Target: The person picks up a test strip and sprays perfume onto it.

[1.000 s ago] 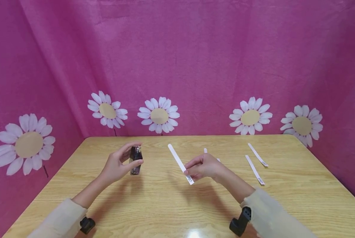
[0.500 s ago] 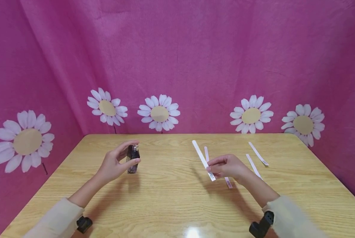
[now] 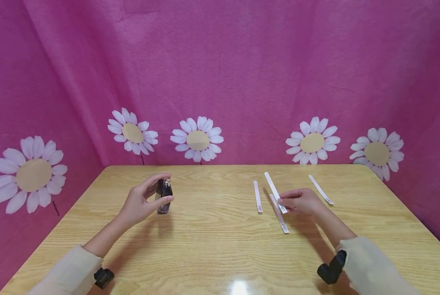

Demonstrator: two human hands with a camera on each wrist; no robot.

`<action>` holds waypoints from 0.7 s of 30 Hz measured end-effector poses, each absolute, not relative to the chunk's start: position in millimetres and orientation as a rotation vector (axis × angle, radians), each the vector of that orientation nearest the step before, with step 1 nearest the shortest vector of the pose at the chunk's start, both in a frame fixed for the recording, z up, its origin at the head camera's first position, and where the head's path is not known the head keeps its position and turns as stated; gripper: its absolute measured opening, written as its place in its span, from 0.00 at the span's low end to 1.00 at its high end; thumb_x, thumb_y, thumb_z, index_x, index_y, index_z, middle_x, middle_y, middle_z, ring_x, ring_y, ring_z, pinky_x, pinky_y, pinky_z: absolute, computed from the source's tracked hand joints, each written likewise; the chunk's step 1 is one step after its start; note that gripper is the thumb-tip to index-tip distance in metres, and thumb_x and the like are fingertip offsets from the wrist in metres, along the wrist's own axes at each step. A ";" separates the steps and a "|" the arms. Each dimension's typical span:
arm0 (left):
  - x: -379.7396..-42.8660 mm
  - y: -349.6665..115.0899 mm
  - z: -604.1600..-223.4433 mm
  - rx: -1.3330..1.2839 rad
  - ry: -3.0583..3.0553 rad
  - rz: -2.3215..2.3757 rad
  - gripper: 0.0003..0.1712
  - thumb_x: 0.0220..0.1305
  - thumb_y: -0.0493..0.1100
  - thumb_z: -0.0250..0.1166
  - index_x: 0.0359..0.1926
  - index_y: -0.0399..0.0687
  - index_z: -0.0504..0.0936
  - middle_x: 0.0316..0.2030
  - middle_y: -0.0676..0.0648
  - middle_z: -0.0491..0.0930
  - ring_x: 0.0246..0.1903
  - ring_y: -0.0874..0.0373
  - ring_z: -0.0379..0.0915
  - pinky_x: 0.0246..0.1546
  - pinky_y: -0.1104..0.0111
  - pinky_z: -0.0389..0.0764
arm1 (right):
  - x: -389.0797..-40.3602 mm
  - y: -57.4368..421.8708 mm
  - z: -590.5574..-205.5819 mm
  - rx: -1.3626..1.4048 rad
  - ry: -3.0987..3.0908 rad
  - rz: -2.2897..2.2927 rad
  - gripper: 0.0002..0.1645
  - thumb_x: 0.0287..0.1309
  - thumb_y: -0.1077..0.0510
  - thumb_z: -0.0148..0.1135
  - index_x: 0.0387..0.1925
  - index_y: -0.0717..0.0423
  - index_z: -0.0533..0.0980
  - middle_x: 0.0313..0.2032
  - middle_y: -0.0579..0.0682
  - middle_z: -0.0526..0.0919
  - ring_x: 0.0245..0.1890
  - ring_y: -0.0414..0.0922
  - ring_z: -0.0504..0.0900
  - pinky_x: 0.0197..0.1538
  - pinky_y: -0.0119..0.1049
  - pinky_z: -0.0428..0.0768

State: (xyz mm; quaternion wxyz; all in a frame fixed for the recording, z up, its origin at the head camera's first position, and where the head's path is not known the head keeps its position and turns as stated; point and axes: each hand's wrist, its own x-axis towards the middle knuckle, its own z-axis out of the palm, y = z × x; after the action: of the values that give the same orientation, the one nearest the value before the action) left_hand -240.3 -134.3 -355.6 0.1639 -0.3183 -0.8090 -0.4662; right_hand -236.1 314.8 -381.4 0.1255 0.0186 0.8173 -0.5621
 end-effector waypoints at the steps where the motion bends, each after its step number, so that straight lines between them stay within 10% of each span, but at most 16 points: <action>1: -240.3 -134.8 -355.7 -0.907 -2.306 -1.325 0.31 0.55 0.39 0.72 0.60 0.50 0.74 0.58 0.43 0.78 0.56 0.50 0.76 0.56 0.57 0.78 | -237.6 316.7 -383.0 0.072 2.399 -1.625 0.24 0.58 0.55 0.66 0.51 0.68 0.78 0.26 0.35 0.83 0.28 0.31 0.80 0.35 0.27 0.84; 21: -238.7 -140.0 -353.1 -0.884 -2.317 -1.307 0.31 0.54 0.39 0.72 0.60 0.50 0.74 0.57 0.43 0.78 0.56 0.49 0.76 0.56 0.57 0.78 | -257.3 334.0 -396.7 0.346 2.661 -1.437 0.27 0.53 0.56 0.70 0.47 0.75 0.78 0.19 0.37 0.83 0.20 0.32 0.79 0.28 0.26 0.82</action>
State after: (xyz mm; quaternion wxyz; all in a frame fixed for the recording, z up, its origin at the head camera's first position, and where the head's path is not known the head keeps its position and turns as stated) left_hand -238.7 -140.0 -353.1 0.1681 -0.3110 -0.8147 -0.4596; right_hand -257.3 334.0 -396.7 0.0488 0.1136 0.8732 -0.4714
